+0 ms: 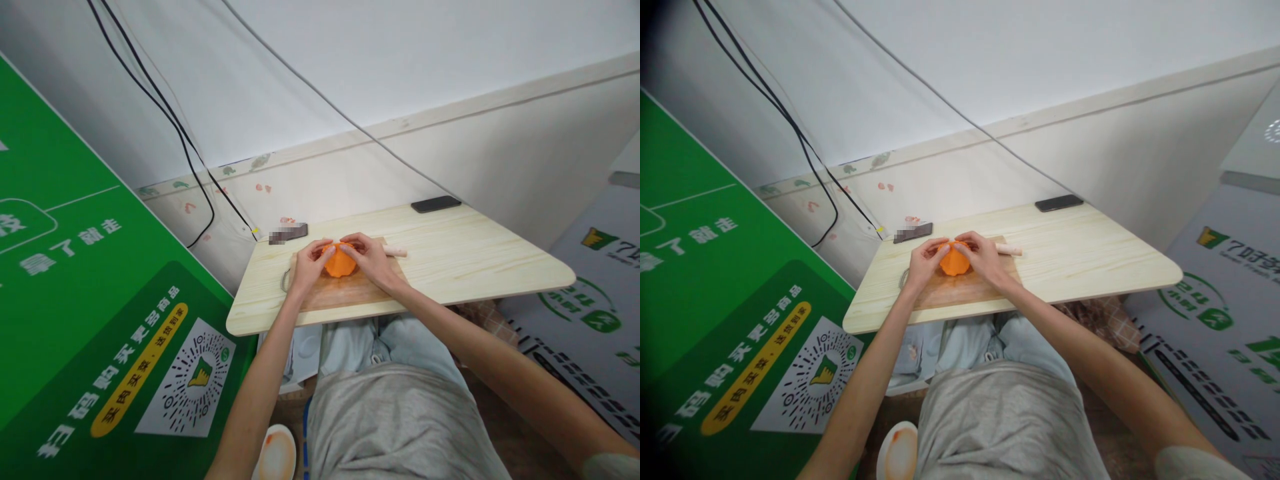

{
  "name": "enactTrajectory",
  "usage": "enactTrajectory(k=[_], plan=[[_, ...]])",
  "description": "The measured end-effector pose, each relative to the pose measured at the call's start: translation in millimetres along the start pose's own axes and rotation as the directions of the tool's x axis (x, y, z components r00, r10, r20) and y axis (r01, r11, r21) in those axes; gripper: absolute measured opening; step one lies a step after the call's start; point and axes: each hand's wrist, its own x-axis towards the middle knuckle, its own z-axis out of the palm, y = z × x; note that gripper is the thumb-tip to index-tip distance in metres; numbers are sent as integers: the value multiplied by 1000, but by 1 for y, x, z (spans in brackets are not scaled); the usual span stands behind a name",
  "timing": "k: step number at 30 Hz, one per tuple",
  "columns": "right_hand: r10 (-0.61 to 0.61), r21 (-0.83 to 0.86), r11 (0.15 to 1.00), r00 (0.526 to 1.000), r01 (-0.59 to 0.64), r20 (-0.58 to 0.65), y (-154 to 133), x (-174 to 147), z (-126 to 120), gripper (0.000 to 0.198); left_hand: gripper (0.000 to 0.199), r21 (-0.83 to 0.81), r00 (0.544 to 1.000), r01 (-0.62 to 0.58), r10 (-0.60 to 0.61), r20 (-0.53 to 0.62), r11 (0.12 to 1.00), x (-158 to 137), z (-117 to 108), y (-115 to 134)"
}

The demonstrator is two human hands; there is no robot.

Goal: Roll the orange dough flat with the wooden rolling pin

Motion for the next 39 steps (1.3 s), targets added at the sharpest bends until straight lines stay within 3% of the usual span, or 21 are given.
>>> enactTrajectory(k=[5,18,25,28,33,39], plan=[[-28,-18,999,999,27,-35,3,3,1,27,44,23,999,6,-5,-40,1000,0,-2,-2],[-99,-166,980,993,108,61,3,1,-1,15,43,23,999,-22,21,28,999,-3,-1,1],[-94,-200,976,995,86,-33,3,3,-2,16,59,-9,999,10,-9,43,1000,-5,1,5],[-76,-191,980,995,63,-63,4,3,-3,16,55,0,999,-8,8,33,1000,-5,0,6],[-51,-150,988,998,48,-21,1,2,-2,19,48,6,1000,-15,15,-26,1000,-3,0,4],[-117,-169,978,992,121,37,-1,-1,-2,28,47,4,999,12,-12,-50,1000,-1,0,0]])
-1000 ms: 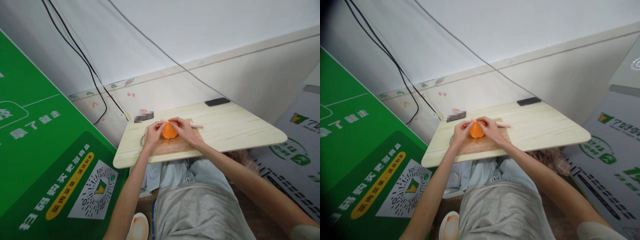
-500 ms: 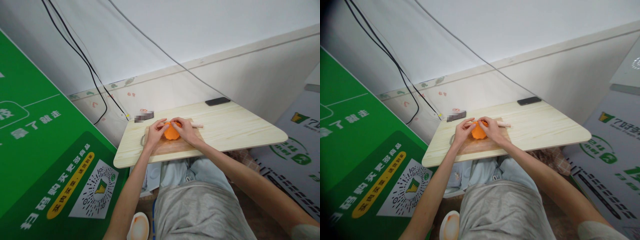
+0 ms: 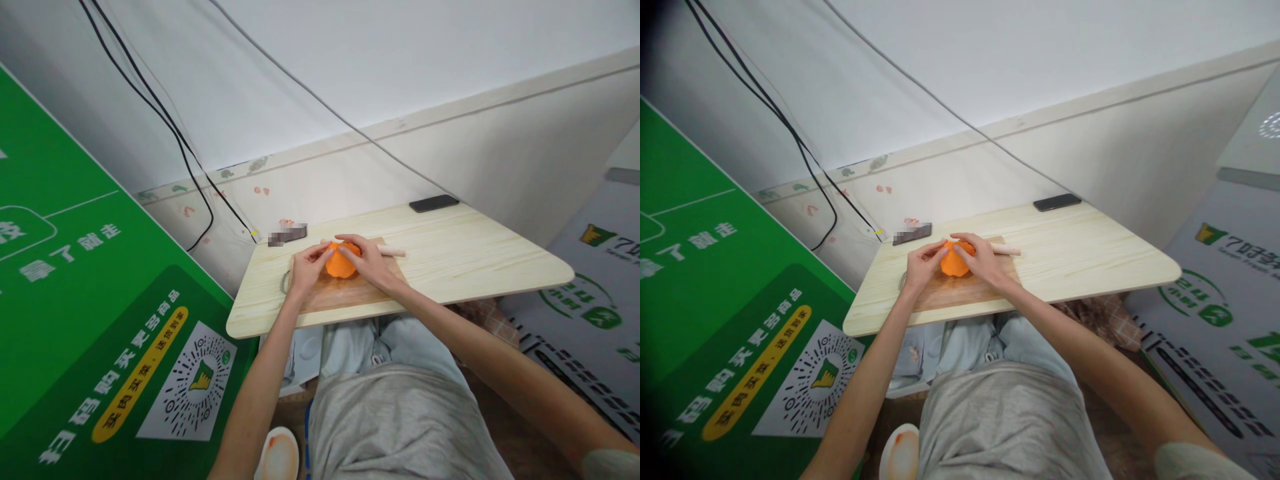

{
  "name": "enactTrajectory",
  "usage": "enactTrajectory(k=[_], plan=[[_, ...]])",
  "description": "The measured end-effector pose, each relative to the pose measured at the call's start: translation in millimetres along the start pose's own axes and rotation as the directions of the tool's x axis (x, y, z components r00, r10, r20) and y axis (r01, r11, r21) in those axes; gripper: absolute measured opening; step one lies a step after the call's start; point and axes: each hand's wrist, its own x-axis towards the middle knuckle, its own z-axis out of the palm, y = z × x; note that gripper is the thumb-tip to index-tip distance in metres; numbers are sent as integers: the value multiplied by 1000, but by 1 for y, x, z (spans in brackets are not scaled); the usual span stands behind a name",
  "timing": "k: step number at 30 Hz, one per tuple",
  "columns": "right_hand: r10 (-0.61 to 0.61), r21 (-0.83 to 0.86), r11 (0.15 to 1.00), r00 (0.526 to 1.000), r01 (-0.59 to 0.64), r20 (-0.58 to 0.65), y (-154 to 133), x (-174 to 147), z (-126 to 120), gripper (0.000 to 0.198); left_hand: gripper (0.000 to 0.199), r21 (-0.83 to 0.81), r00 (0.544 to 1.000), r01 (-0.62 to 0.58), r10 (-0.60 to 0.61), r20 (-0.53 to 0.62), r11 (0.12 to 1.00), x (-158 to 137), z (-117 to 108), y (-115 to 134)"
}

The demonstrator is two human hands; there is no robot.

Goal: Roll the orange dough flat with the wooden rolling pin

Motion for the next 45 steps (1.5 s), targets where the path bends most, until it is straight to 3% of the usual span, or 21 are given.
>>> enactTrajectory(k=[12,20,28,31,38,45], plan=[[-51,-26,998,997,53,62,0,0,-2,27,41,-3,1000,-8,8,8,1000,-1,-1,0],[-11,-46,999,999,13,38,0,0,-2,20,43,22,998,-30,28,62,999,-4,-2,2],[3,-40,999,997,-6,-82,3,3,0,20,55,-4,1000,4,-4,19,1000,-1,1,-1],[32,-8,999,994,-33,-105,3,3,0,21,50,17,1000,13,-13,2,1000,-1,0,-3],[42,65,997,999,-43,12,-3,1,0,21,40,39,1000,-12,12,14,999,-2,1,0],[32,44,999,999,-33,38,-1,1,-1,20,32,65,999,-31,30,18,997,-4,-1,0]])
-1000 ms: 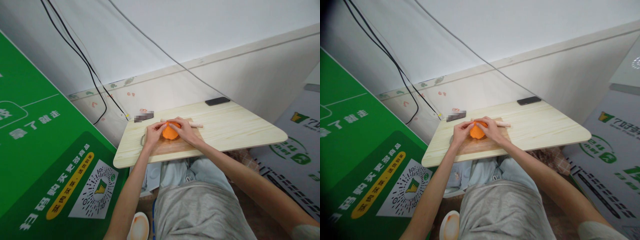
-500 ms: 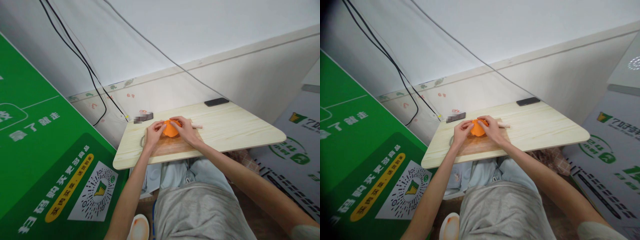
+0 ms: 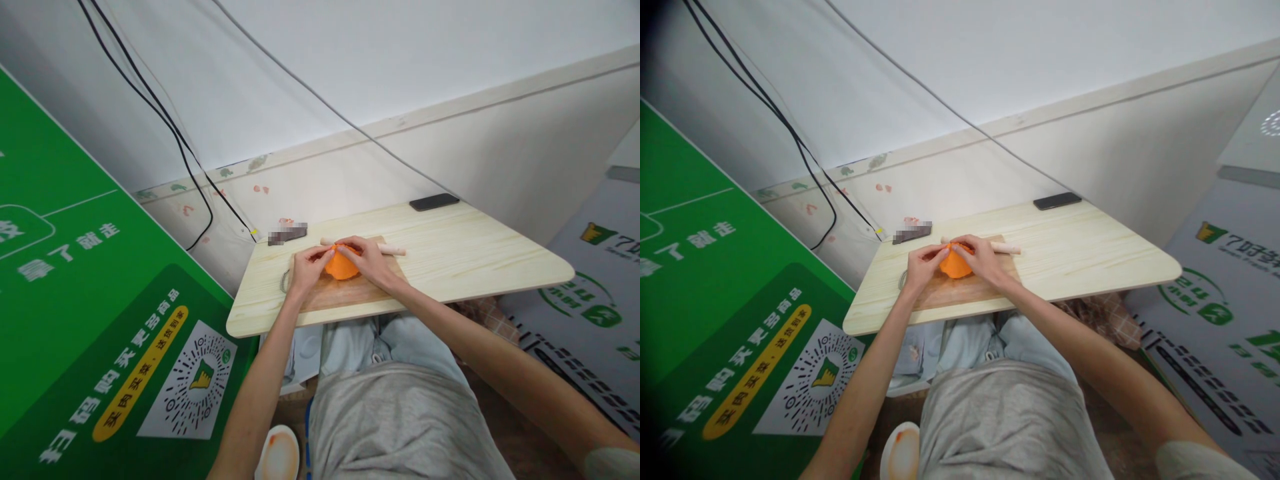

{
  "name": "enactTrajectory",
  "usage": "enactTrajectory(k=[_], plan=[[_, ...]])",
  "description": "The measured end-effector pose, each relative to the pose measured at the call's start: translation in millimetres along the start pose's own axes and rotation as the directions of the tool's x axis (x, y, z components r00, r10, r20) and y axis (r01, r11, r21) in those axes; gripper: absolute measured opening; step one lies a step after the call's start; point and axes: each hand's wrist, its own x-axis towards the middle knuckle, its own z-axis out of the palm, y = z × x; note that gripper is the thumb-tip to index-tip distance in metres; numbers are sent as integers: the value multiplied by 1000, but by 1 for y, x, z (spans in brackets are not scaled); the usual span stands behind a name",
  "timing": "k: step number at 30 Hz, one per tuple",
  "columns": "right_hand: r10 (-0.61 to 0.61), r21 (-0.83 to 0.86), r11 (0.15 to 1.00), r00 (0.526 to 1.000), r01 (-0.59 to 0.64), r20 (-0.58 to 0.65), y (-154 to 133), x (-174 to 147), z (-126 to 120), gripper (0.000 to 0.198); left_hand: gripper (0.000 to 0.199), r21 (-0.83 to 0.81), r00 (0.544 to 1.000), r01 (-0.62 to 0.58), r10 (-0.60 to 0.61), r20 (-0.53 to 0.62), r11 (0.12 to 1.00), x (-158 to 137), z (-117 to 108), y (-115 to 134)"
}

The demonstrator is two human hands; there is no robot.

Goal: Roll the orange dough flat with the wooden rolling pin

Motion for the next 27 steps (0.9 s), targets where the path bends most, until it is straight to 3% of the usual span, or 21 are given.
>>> enactTrajectory(k=[9,18,27], plan=[[-20,-31,999,999,21,27,5,0,1,19,25,46,999,-23,22,30,999,-1,-3,3],[44,1,999,999,-44,1,6,-1,2,31,34,-10,999,13,-12,29,1000,-1,0,2],[42,-9,999,998,-43,-36,4,1,2,29,44,-32,1000,-8,8,16,999,2,3,2]])
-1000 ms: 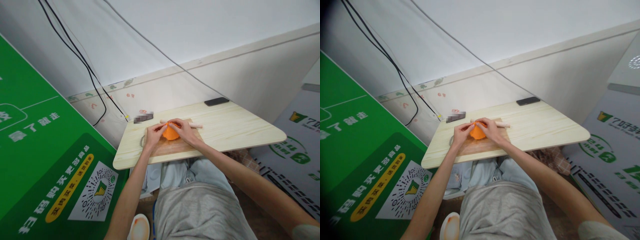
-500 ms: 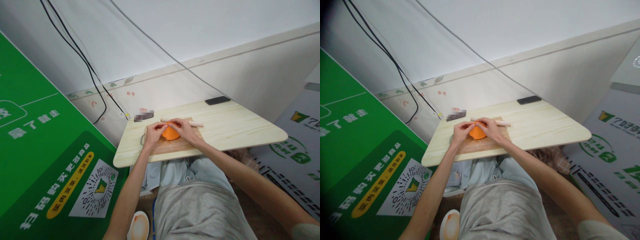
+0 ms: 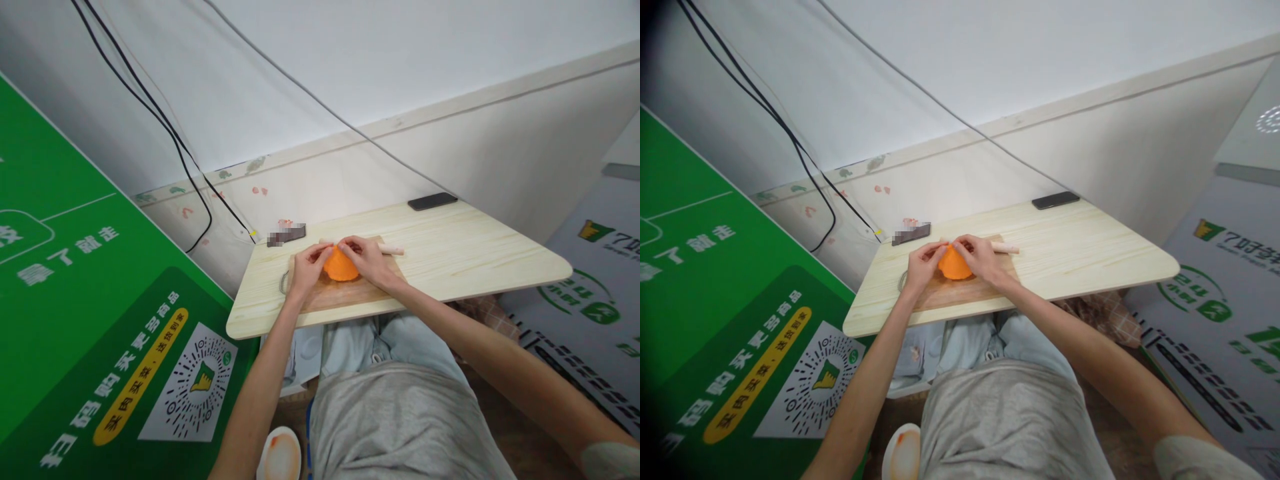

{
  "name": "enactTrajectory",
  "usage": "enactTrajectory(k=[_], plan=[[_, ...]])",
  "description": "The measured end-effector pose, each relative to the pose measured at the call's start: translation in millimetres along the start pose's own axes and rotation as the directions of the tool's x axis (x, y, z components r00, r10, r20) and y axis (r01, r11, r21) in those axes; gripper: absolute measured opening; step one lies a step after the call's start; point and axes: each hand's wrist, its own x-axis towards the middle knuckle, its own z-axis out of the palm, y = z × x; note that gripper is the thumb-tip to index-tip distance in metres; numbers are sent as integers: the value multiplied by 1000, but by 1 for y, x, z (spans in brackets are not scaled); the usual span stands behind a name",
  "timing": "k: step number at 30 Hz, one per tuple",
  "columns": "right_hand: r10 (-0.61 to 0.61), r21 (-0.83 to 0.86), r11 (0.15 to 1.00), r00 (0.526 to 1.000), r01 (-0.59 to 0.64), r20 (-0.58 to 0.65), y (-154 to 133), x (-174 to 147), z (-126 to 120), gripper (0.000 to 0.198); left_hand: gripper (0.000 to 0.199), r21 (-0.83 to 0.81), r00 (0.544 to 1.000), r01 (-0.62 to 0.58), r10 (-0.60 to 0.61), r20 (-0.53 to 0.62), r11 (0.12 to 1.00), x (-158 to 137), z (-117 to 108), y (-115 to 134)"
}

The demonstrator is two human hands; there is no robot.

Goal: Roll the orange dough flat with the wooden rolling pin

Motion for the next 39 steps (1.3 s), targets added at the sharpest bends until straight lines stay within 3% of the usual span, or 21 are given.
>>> enactTrajectory(k=[9,16,23,30,39], plan=[[14,14,1000,999,-14,-31,-1,-1,-1,25,47,-35,998,39,-37,59,999,1,-2,1],[54,68,996,998,-51,-39,1,-1,2,38,45,-40,998,5,-8,-64,999,4,-4,-1],[-49,17,999,999,49,-9,4,0,-1,27,40,-39,999,-45,44,-30,998,3,-2,2],[-4,103,995,999,8,-44,-1,-1,0,23,41,6,998,-40,40,-54,999,2,-3,4],[-67,31,997,998,68,-4,-5,-2,-1,17,39,-15,999,-29,28,-21,999,1,-1,6]])
